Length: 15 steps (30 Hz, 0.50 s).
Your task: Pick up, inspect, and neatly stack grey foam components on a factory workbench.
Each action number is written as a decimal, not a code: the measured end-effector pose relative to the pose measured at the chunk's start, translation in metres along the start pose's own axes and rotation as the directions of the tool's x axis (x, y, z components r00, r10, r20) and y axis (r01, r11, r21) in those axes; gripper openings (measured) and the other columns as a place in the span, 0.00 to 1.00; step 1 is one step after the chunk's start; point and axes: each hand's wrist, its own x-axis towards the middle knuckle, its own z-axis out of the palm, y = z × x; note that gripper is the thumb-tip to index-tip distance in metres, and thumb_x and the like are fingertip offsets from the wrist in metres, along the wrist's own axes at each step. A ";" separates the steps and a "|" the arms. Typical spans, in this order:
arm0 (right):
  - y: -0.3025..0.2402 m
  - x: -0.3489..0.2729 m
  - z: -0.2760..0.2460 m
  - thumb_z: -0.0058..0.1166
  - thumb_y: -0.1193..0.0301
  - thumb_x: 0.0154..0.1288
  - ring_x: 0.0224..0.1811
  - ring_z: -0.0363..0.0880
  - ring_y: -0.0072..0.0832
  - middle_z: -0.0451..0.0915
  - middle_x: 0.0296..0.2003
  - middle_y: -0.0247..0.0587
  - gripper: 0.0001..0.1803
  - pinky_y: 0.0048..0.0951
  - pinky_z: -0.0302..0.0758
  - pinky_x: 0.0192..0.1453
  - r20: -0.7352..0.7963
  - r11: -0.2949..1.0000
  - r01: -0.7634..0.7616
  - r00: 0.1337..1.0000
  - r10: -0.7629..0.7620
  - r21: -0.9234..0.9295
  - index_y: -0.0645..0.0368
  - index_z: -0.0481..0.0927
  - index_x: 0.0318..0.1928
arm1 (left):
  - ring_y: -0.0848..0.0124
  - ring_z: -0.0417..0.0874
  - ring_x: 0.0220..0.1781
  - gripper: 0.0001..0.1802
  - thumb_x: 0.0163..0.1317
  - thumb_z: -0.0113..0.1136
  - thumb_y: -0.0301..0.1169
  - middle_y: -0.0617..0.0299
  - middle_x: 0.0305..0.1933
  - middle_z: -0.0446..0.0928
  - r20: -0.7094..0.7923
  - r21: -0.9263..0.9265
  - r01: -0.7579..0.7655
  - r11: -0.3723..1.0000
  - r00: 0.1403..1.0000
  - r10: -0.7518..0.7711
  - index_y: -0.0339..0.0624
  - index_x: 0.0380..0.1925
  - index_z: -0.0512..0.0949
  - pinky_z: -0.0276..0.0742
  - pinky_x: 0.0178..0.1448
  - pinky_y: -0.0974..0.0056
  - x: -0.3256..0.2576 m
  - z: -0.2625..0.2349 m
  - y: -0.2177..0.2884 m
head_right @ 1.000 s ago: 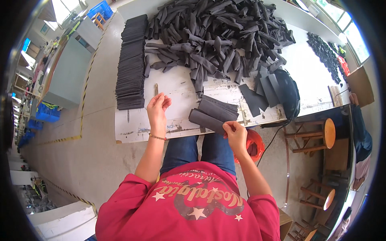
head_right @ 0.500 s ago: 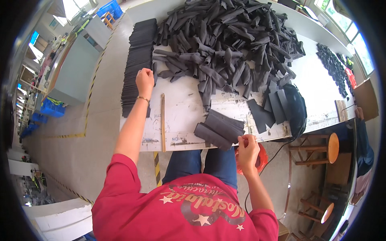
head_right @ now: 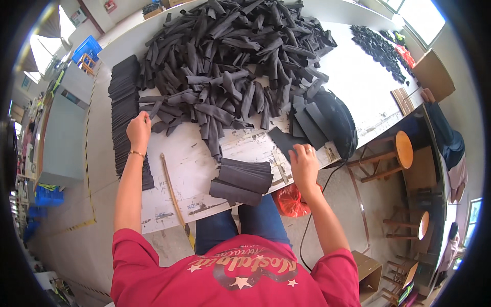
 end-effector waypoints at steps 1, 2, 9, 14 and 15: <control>0.002 0.005 0.005 0.62 0.69 0.59 0.40 0.77 0.43 0.77 0.37 0.45 0.12 0.39 0.74 0.43 0.050 0.986 0.109 0.993 -0.104 -0.127 0.60 0.79 0.41 | 0.56 0.85 0.29 0.05 0.63 0.59 0.33 0.54 0.23 0.81 -0.131 -0.076 -0.107 0.991 0.987 0.097 0.49 0.37 0.80 0.80 0.32 0.57 -0.004 -0.001 0.003; 0.003 0.010 0.011 0.63 0.67 0.58 0.45 0.76 0.42 0.77 0.40 0.45 0.15 0.39 0.74 0.47 0.113 0.944 0.226 0.972 -0.204 -0.239 0.60 0.80 0.43 | 0.56 0.85 0.29 0.05 0.63 0.59 0.33 0.54 0.23 0.81 -0.133 -0.073 -0.106 0.992 0.987 0.096 0.49 0.37 0.80 0.80 0.32 0.57 -0.012 -0.010 0.010; 0.013 0.017 0.041 0.63 0.59 0.57 0.51 0.74 0.42 0.76 0.49 0.48 0.22 0.38 0.74 0.50 0.374 0.858 0.275 0.921 -0.105 -0.435 0.65 0.80 0.43 | 0.70 0.86 0.32 0.10 0.68 0.58 0.32 0.58 0.33 0.81 0.158 -0.948 0.200 0.246 0.971 -0.180 0.36 0.41 0.77 0.81 0.32 0.68 -0.090 -0.029 0.069; 0.012 0.014 0.048 0.58 0.64 0.60 0.49 0.76 0.40 0.78 0.45 0.48 0.16 0.35 0.76 0.47 0.436 0.777 0.374 0.889 -0.144 -0.506 0.64 0.81 0.41 | 0.63 0.86 0.34 0.16 0.63 0.63 0.27 0.55 0.36 0.78 0.243 -0.969 0.233 -0.076 0.955 -0.171 0.31 0.47 0.73 0.84 0.35 0.63 -0.133 -0.022 0.091; 0.011 0.013 0.050 0.56 0.66 0.61 0.47 0.78 0.39 0.79 0.43 0.46 0.12 0.34 0.76 0.45 0.471 0.706 0.419 0.872 -0.136 -0.571 0.62 0.81 0.40 | 0.61 0.86 0.33 0.17 0.62 0.63 0.25 0.55 0.37 0.77 0.307 -0.943 0.267 -0.197 0.927 -0.215 0.31 0.48 0.72 0.85 0.37 0.60 -0.139 -0.022 0.097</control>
